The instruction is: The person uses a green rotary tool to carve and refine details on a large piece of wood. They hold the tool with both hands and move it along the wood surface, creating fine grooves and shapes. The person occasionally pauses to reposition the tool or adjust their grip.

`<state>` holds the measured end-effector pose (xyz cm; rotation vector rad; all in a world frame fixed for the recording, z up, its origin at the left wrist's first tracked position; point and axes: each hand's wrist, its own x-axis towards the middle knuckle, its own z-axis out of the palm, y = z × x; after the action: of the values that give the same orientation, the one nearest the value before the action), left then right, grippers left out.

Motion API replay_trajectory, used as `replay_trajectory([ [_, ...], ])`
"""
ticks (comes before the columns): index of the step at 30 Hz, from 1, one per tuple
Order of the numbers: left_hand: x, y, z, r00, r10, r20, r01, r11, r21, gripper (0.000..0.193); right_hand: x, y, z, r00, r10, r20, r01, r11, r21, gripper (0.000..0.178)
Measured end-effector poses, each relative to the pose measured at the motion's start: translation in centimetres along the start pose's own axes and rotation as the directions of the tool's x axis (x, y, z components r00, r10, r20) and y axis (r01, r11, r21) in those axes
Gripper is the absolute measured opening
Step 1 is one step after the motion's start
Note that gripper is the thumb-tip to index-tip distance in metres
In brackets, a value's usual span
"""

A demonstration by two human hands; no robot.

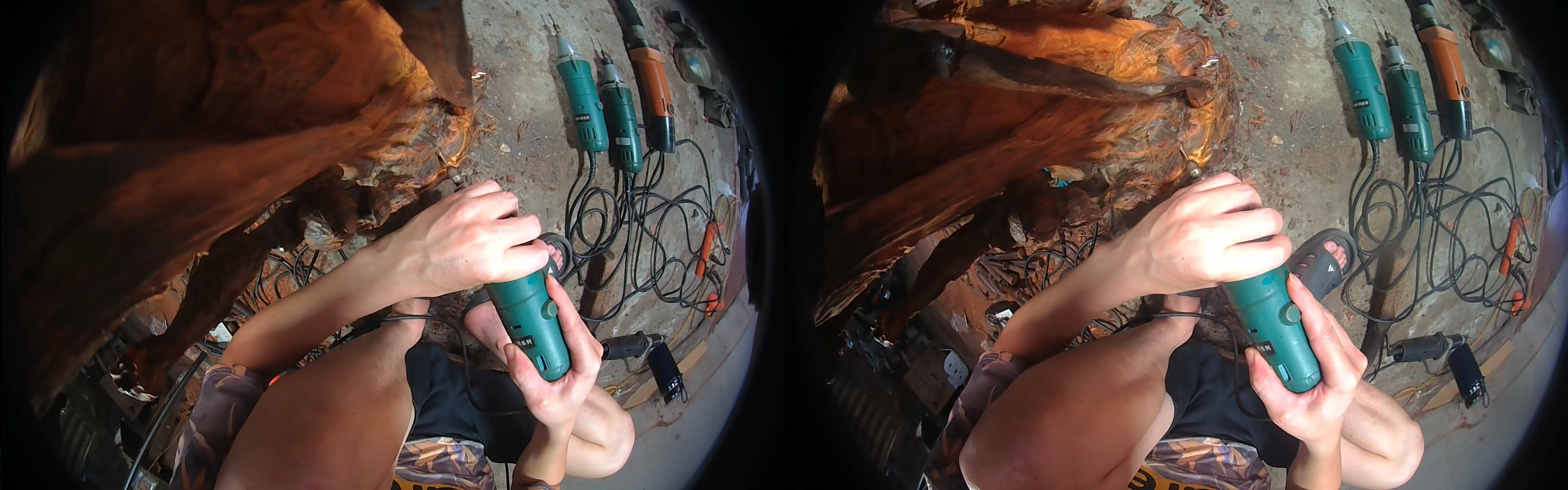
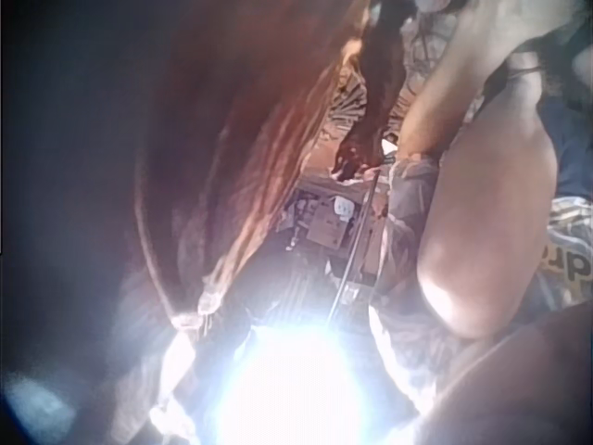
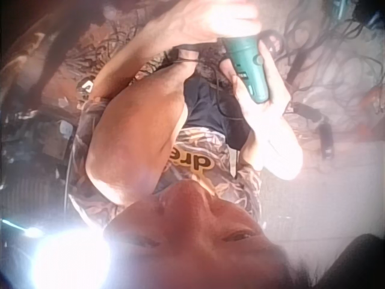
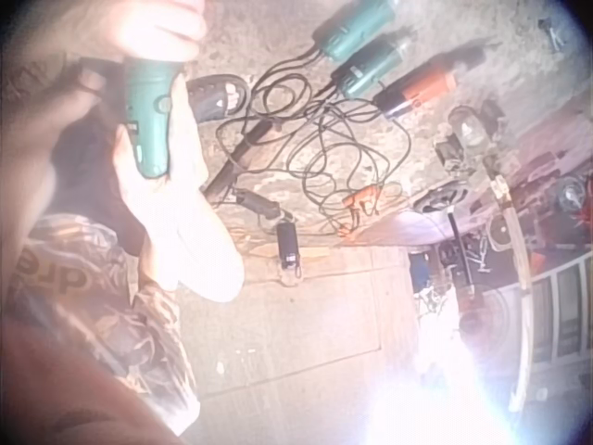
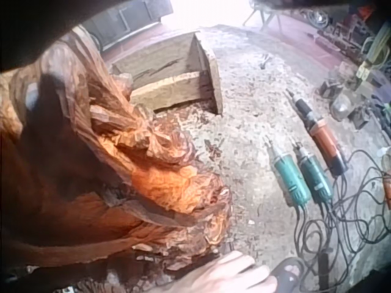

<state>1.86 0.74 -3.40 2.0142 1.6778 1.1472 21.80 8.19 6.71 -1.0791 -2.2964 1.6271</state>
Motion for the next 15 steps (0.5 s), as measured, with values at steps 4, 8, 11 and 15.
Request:
replay_trajectory([
  [4, 0.02, 0.11, 0.13, 1.0, 0.004, -0.013, -0.004, 1.0, -0.002, 0.023, -0.15, 0.15, -0.04, 1.0, -0.009, -0.002, 0.009, 1.0, -0.008, 0.068],
  [8, 0.1, 0.19, 0.31, 0.999, 0.009, -0.039, -0.009, 1.0, -0.013, 0.024, -0.36, 0.36, -0.16, 1.0, -0.01, -0.003, 0.01, 1.0, 0.001, 0.068],
  [11, 0.41, 0.26, 0.43, 0.999, 0.014, -0.037, -0.014, 1.0, -0.017, 0.024, -0.56, 0.56, -0.43, 1.0, -0.016, 0.001, 0.016, 1.0, -0.005, 0.069],
  [15, 0.8, 0.14, 0.65, 0.999, 0.031, -0.037, -0.031, 0.999, -0.016, 0.024, -0.38, 0.47, -0.38, 0.999, -0.033, -0.005, 0.033, 0.999, 0.017, 0.07],
])
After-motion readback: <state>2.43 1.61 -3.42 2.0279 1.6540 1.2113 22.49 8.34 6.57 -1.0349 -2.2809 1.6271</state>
